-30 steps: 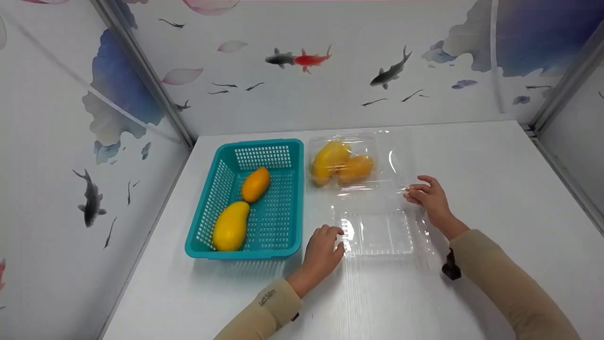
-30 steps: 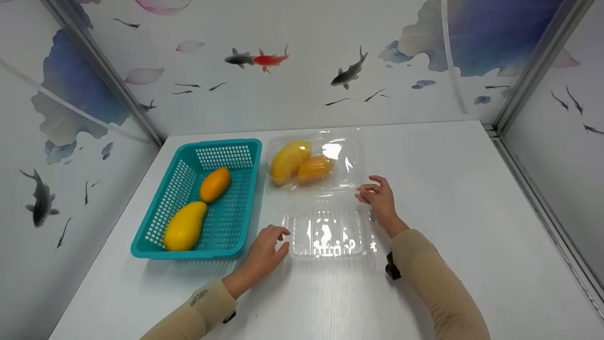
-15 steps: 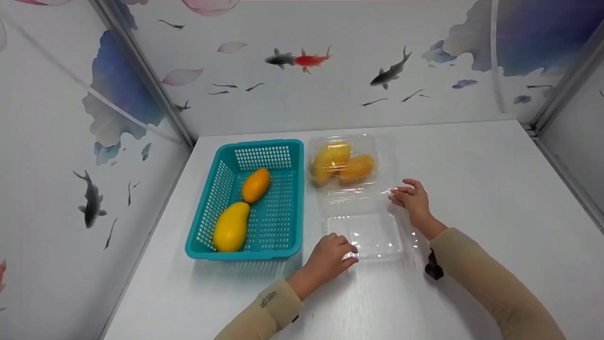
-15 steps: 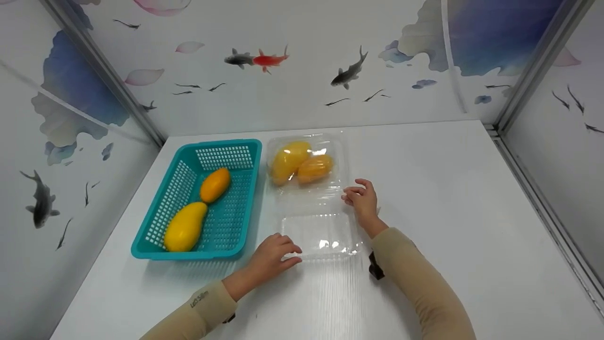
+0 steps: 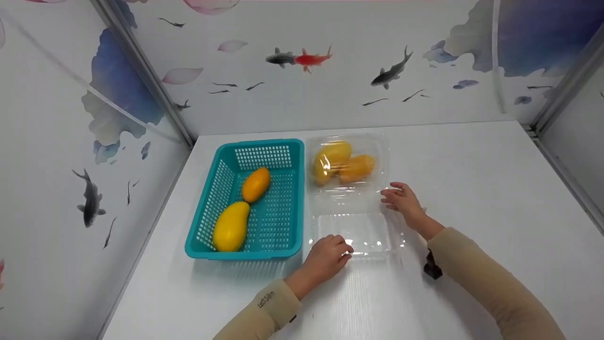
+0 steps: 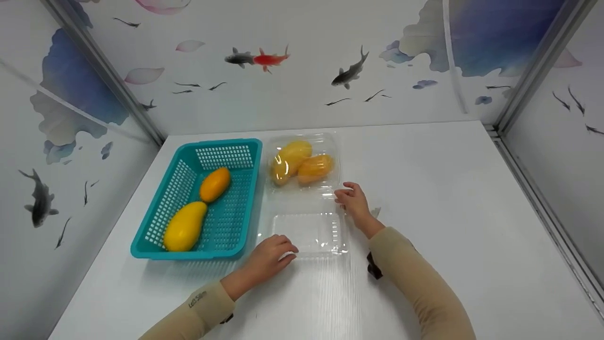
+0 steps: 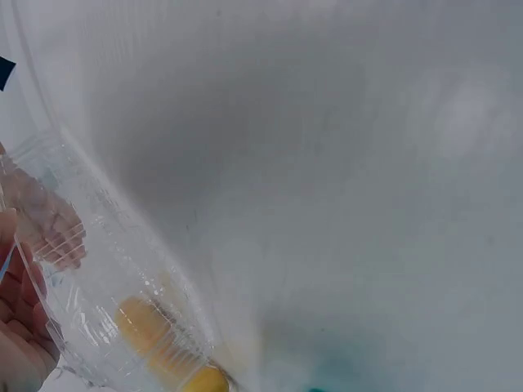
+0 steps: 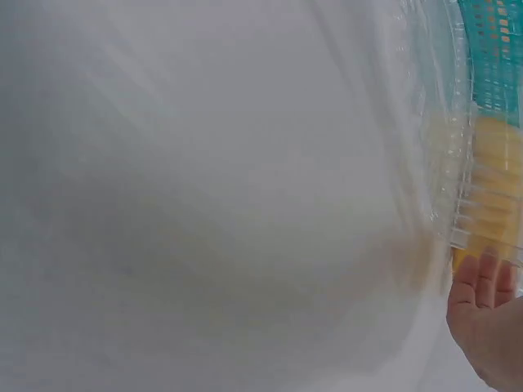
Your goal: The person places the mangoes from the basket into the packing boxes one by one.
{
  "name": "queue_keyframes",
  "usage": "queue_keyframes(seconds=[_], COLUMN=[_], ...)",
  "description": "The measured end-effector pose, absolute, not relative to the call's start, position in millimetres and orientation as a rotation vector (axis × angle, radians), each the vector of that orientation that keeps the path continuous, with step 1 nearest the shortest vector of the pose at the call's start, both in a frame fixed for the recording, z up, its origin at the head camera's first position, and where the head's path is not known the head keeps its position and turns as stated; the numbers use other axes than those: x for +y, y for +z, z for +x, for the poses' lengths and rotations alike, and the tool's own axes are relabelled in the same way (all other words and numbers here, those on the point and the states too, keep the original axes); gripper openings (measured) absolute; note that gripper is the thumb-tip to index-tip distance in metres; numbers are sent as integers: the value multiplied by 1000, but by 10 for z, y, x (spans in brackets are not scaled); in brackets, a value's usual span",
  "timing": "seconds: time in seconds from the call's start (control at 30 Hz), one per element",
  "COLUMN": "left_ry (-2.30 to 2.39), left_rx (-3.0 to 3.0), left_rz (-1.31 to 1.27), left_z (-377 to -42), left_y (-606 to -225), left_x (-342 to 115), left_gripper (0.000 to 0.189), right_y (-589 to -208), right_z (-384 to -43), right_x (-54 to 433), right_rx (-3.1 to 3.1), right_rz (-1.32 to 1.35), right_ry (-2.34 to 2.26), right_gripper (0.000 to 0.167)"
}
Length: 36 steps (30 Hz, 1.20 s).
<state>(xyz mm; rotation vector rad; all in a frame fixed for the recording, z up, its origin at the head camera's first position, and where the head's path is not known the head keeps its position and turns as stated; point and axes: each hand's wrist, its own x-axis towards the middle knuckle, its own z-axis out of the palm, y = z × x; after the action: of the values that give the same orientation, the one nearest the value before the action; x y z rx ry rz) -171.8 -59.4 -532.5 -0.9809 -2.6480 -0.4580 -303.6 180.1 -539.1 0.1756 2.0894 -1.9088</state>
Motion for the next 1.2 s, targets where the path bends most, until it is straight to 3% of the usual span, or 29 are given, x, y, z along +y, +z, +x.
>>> queue_keyframes(seconds=[0.37,0.67,0.87,1.03,1.2], left_ry=[-479,-492,-507,-569,-692], left_rx=[-2681,-2717,-2715,-2650,-2612], left_rz=[-932,-904,-902,-913,-755], left_z=[-1715,-1733,-1726,-1745,-1918], left_y=[-5299,-5263,-5201,-4971,-4637], left_x=[-652,-654,-648,-693,-864], left_gripper=[8,8,10,13,13], right_y=[-5138,-5064,-5049,-5066,-5064], right_z=[-2778,-2481,-2418,-2397,-2385], right_x=[1966,1975,1973,1980,2013], right_rx=[2234,2228,2206,2202,2203], right_rz=[-144,-204,-147,-90,-57], right_ry=[-1207,-1165,-1261,-1286,-1289], right_gripper=[50,51,41,34,32])
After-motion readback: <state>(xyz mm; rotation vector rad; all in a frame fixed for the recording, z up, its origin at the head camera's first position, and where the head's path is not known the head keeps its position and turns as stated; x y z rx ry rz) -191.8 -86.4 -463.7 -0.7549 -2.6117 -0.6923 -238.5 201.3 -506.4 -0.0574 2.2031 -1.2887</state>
